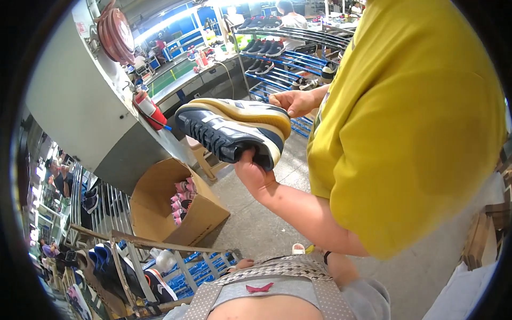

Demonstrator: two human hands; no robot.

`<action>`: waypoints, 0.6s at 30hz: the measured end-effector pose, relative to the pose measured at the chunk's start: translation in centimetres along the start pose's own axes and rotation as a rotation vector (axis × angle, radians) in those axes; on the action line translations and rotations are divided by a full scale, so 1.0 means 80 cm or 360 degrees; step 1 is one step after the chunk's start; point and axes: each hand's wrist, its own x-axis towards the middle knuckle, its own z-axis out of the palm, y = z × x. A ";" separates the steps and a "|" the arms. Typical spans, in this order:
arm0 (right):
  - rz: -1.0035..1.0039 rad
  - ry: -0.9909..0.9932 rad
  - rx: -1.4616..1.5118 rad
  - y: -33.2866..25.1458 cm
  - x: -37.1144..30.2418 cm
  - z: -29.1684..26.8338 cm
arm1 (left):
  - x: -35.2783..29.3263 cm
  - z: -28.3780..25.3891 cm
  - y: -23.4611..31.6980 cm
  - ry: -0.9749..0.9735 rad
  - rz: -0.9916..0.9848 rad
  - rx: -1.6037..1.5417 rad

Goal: Inspecting and sorting various sneakers on a mobile rack in a factory setting.

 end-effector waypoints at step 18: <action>0.0374 0.0189 0.0382 -0.045 -0.013 0.013 | 0.070 -0.116 -0.015 -0.0170 -0.0267 -0.0262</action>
